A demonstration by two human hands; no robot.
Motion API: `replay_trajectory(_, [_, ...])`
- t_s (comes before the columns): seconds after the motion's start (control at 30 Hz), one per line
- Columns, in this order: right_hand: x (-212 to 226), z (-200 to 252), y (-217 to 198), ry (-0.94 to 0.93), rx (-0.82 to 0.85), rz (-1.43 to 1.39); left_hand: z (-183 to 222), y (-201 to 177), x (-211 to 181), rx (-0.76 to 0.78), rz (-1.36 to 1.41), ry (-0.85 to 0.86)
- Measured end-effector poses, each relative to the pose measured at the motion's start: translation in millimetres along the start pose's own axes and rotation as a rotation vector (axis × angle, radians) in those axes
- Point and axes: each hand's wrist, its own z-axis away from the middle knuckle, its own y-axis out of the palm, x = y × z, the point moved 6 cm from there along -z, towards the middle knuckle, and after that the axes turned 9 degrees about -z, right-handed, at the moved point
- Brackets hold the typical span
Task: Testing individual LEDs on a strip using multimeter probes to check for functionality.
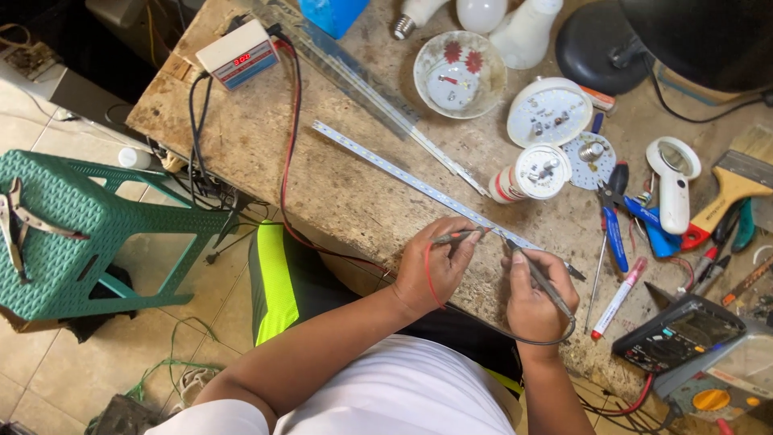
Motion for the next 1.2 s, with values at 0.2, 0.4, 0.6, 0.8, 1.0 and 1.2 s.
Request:
replay_trajectory(0.2, [1, 3, 3, -0.029, 0.073, 0.022, 8, 6, 6, 0.08, -0.031, 0.014])
replay_trajectory(0.4, [-3, 1, 2, -0.054, -0.008, 0.003, 1, 0, 1, 0.011, 0.026, 0.043])
replay_trajectory(0.6, [8, 0, 1, 0.026, -0.052, 0.086, 2, 1, 6, 0.064, 0.091, -0.026])
replay_trajectory(0.8, [2, 0, -5, 0.061, -0.03, 0.15, 1, 0, 3, 0.029, 0.061, -0.011])
replay_trajectory(1.0, [4, 1, -3, 0.051, -0.022, 0.055, 2, 1, 3, 0.023, 0.079, -0.037])
replay_trajectory(1.2, [0, 0, -3, 0.045, -0.015, 0.024, 0, 0, 0, 0.043, 0.025, -0.007])
